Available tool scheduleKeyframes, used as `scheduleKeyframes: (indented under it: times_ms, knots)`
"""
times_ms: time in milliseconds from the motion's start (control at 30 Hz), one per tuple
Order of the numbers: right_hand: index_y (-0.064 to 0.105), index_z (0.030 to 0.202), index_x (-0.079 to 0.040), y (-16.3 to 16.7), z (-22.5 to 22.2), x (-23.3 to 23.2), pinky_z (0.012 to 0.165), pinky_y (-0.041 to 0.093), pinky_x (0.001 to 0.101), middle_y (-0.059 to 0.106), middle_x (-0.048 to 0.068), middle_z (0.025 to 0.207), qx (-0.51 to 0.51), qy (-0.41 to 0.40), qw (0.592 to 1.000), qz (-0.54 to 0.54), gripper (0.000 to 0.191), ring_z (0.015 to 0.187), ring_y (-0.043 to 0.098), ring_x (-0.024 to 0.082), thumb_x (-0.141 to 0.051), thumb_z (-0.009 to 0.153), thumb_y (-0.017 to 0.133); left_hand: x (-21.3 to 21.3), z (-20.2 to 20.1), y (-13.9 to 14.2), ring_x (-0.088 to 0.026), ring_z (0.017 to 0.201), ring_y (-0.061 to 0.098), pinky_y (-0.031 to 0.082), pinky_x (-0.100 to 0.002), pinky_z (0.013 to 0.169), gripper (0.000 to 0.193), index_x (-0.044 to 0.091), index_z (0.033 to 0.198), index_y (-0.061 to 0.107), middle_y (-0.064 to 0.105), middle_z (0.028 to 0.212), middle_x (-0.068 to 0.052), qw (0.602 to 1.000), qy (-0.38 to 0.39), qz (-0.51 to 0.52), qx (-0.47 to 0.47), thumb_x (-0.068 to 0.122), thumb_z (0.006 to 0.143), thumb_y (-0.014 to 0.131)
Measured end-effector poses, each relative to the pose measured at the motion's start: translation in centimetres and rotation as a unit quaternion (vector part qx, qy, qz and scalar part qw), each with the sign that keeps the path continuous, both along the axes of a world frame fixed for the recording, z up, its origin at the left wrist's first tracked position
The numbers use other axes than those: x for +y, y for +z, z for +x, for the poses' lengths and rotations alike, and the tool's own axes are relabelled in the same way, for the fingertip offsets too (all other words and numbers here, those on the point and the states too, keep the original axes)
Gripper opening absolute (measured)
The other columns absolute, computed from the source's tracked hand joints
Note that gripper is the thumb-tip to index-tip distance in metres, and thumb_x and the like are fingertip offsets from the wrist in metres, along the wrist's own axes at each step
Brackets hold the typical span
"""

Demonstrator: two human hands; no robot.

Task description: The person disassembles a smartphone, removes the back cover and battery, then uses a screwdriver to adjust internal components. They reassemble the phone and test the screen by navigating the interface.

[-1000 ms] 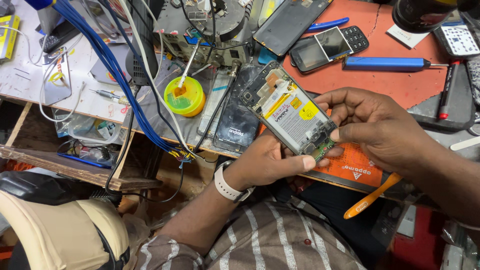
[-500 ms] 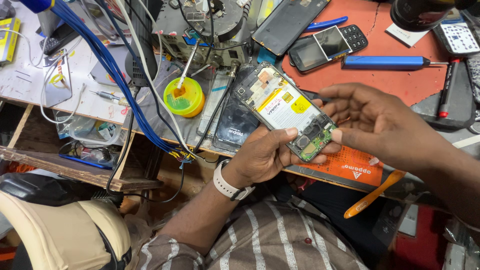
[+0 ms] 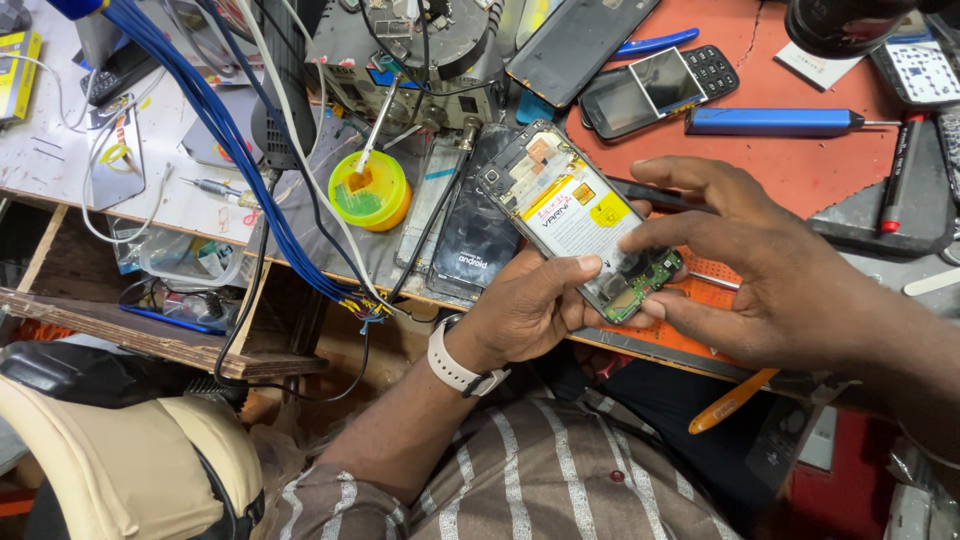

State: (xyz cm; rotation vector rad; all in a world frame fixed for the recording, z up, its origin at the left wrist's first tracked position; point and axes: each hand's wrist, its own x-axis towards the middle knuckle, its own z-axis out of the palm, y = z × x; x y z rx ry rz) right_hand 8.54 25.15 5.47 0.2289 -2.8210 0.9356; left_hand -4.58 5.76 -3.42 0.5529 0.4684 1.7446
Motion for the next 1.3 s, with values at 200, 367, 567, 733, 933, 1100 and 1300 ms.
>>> scheduleKeyframes:
  times_ms: [200, 367, 567, 733, 933, 1100, 1300]
  knots:
    - [0.072, 0.105, -0.018, 0.1, 0.5, 0.6, 0.109, 0.047, 0.0445, 0.046, 0.019, 0.154, 0.05, 0.02, 0.998, 0.018, 0.03, 0.146, 0.044, 0.035, -0.028, 0.078, 0.082, -0.1, -0.1, -0.1, -0.039, 0.131, 0.061, 0.053, -0.053, 0.112, 0.057, -0.007, 0.162, 0.028, 0.053, 0.146, -0.027, 1.0, -0.001, -0.004, -0.009, 0.011, 0.112, 0.047]
    - [0.074, 0.1, -0.02, -0.2, 0.6, 0.7, 0.107, 0.048, 0.0431, 0.054, 0.015, 0.147, 0.054, 0.022, 0.998, 0.018, 0.022, 0.141, 0.05, 0.031, -0.026, 0.08, 0.08, -0.1, -0.1, -0.2, -0.04, 0.131, 0.06, 0.053, -0.055, 0.113, 0.054, -0.009, 0.158, 0.028, 0.053, 0.146, -0.028, 1.0, 0.0, 0.001, -0.009, 0.013, 0.112, 0.047]
    - [0.075, 0.096, -0.021, -0.3, 0.4, 0.5, 0.102, 0.05, 0.0425, 0.059, 0.01, 0.14, 0.073, 0.023, 0.994, 0.073, 0.02, 0.138, 0.052, 0.029, -0.026, 0.077, 0.081, 0.0, -0.1, -0.6, -0.041, 0.129, 0.06, 0.054, -0.057, 0.11, 0.052, -0.009, 0.156, 0.029, 0.052, 0.145, -0.028, 1.0, 0.004, 0.009, -0.011, 0.013, 0.112, 0.047]
    - [0.077, 0.091, -0.022, -0.1, 0.2, 0.3, 0.099, 0.052, 0.042, 0.062, 0.008, 0.136, 0.054, 0.006, 0.993, 0.1, 0.021, 0.134, 0.055, 0.029, -0.026, 0.072, 0.084, 0.0, -0.2, -0.7, -0.043, 0.125, 0.062, 0.054, -0.057, 0.109, 0.051, -0.011, 0.155, 0.031, 0.055, 0.143, -0.031, 1.0, 0.006, 0.0, -0.009, 0.013, 0.114, 0.048]
    - [0.08, 0.09, -0.018, -0.2, 0.0, 0.0, 0.098, 0.057, 0.0359, 0.061, 0.009, 0.133, 0.019, -0.044, 0.998, -0.03, 0.02, 0.128, 0.061, 0.023, -0.019, 0.07, 0.085, -0.2, 0.3, 0.0, -0.032, 0.121, 0.067, 0.057, -0.049, 0.107, 0.051, -0.006, 0.151, 0.038, 0.06, 0.137, -0.021, 0.998, 0.029, -0.007, 0.049, 0.005, 0.104, 0.056]
    - [0.083, 0.085, -0.019, -1.0, 0.1, 0.4, 0.098, 0.055, 0.036, 0.064, 0.009, 0.133, -0.021, -0.07, 0.996, -0.05, 0.019, 0.123, 0.064, 0.022, -0.022, 0.067, 0.09, -0.7, 0.4, 0.6, -0.018, 0.117, 0.067, 0.056, -0.034, 0.104, 0.047, -0.006, 0.141, 0.053, 0.066, 0.127, -0.013, 0.941, 0.09, -0.051, 0.321, 0.002, 0.097, 0.07]
    - [0.07, 0.098, -0.006, -2.4, 0.1, 2.0, 0.101, 0.054, 0.0328, 0.062, 0.012, 0.137, -0.024, -0.024, 0.97, -0.24, 0.02, 0.124, 0.065, 0.017, -0.014, 0.083, 0.081, -0.6, 0.5, 0.9, -0.02, 0.115, 0.069, 0.057, -0.034, 0.103, 0.049, -0.003, 0.144, 0.051, 0.068, 0.129, -0.014, 0.977, 0.036, -0.064, 0.201, 0.001, 0.098, 0.066]
